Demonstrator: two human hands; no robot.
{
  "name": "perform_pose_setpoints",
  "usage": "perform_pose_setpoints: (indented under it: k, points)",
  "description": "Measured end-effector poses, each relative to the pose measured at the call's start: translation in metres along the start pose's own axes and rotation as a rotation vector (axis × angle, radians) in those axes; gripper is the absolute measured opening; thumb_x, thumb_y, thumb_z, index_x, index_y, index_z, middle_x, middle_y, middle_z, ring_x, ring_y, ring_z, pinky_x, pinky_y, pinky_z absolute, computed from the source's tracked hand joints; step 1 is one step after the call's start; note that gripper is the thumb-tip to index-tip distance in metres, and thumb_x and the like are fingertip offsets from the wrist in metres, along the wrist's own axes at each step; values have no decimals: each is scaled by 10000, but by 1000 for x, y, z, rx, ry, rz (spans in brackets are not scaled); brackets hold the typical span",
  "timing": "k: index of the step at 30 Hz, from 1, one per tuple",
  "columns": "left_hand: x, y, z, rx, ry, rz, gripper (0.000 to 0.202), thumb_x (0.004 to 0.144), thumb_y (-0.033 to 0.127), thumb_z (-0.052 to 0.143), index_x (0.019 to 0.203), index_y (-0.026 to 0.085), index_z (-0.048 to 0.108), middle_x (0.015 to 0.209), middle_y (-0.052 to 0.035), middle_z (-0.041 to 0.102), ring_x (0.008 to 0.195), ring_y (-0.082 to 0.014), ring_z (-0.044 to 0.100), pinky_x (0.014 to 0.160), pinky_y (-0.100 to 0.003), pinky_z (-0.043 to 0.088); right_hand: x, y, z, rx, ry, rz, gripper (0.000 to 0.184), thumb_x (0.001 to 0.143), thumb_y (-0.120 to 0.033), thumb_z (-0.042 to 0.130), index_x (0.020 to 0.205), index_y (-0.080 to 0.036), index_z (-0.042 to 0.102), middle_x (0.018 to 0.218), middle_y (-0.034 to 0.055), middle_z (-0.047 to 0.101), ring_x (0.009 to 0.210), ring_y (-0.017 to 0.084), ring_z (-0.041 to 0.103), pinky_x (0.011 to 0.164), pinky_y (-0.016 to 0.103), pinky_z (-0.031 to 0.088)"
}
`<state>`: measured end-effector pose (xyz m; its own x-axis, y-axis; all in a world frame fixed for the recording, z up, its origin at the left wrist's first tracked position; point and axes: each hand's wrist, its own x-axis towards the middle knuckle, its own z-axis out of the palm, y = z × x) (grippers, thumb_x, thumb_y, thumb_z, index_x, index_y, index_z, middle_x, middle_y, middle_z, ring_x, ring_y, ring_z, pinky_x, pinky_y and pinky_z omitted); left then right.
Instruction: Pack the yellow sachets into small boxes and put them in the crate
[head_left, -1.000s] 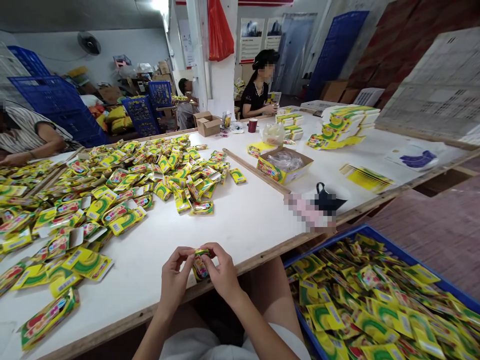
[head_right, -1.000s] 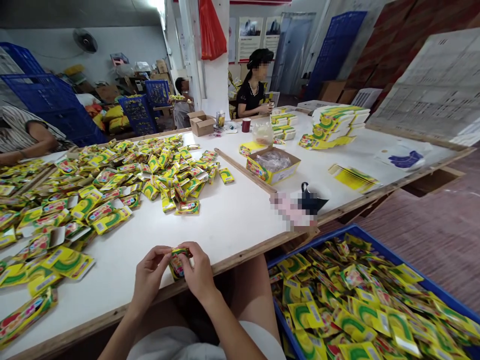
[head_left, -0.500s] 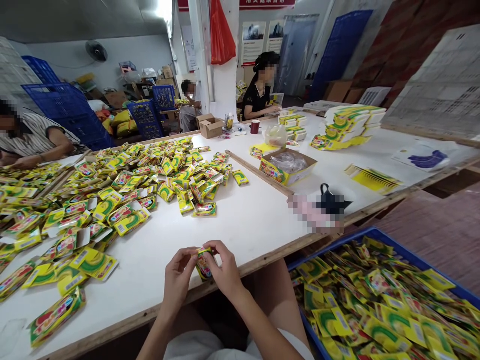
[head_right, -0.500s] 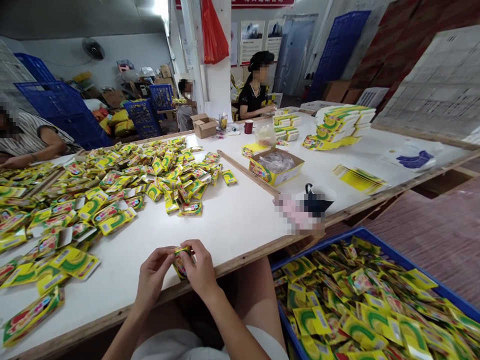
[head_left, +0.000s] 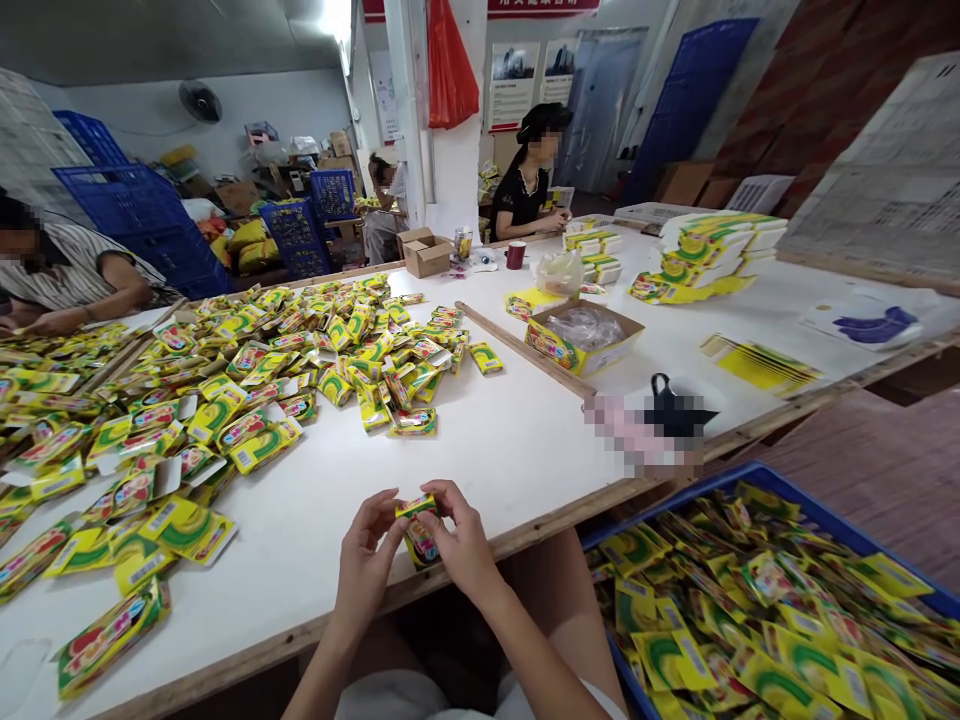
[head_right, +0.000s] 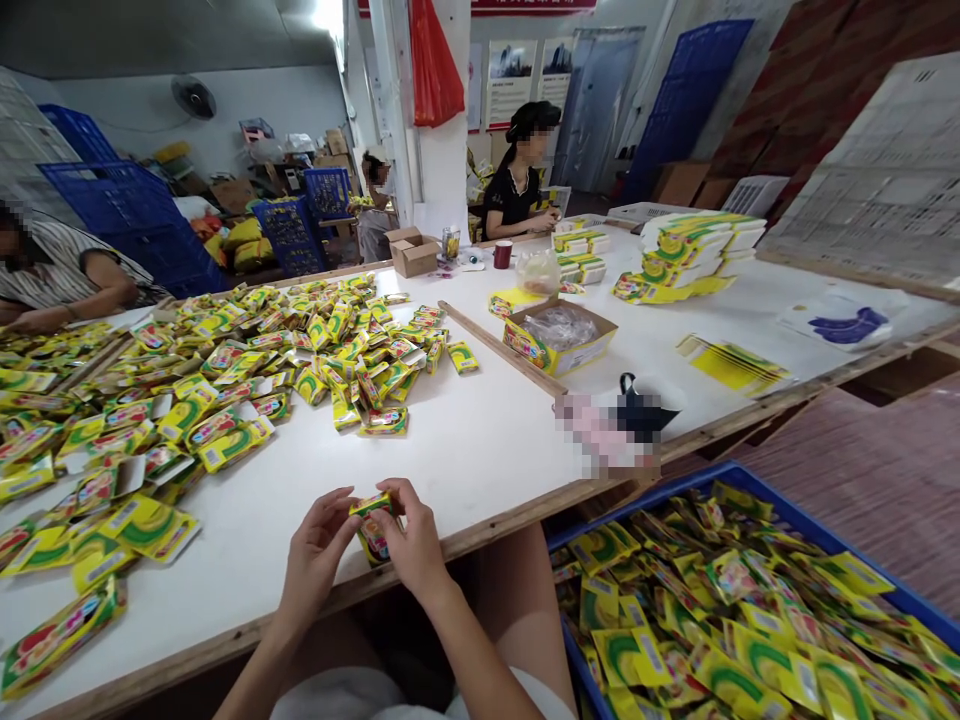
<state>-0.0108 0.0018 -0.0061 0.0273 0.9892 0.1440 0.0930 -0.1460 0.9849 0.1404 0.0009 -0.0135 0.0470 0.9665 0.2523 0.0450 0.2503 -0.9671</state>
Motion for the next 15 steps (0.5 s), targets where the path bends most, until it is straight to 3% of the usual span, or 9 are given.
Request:
perform_pose_setpoints:
  k: [4, 8, 11, 13, 15]
  points:
    - [3, 1, 2, 16, -21, 46, 166, 846, 335, 637, 900, 196, 710, 991, -74, 709, 979, -214, 649, 880, -326, 519, 1, -2, -3, 13, -7, 4, 157, 848, -212, 573, 996, -211, 626, 912, 22, 682, 841, 171, 638, 778, 272, 513]
    - [3, 8, 4, 47, -82, 63, 150, 850, 304, 636, 927, 211, 725, 962, -60, 716, 935, -204, 657, 822, -307, 536, -3, -6, 0, 31, 22, -6, 113, 854, -199, 576, 913, -200, 673, 889, 33, 703, 842, 177, 645, 789, 276, 513]
    - [-1, 21, 15, 74, -165, 169, 138, 861, 262, 623, 940, 227, 730, 971, -55, 717, 944, -203, 659, 818, -308, 535, -12, -17, -6, 39, 122, -62, 113, 877, -235, 575, 863, -207, 684, 877, 47, 704, 856, 192, 655, 780, 288, 527]
    - [3, 30, 25, 119, -243, 238, 156, 885, 249, 588, 975, 230, 714, 993, -58, 712, 961, -200, 655, 845, -322, 525, -22, -30, -27, -21, 211, -126, 142, 898, -283, 566, 886, -220, 692, 925, 61, 703, 895, 206, 660, 776, 298, 541]
    - [18, 35, 33, 190, -268, 291, 185, 896, 261, 570, 1049, 228, 668, 1030, -64, 695, 962, -198, 648, 858, -338, 518, -36, -45, -69, -180, 343, -175, 169, 899, -337, 568, 910, -232, 700, 951, 64, 705, 901, 215, 665, 783, 307, 547]
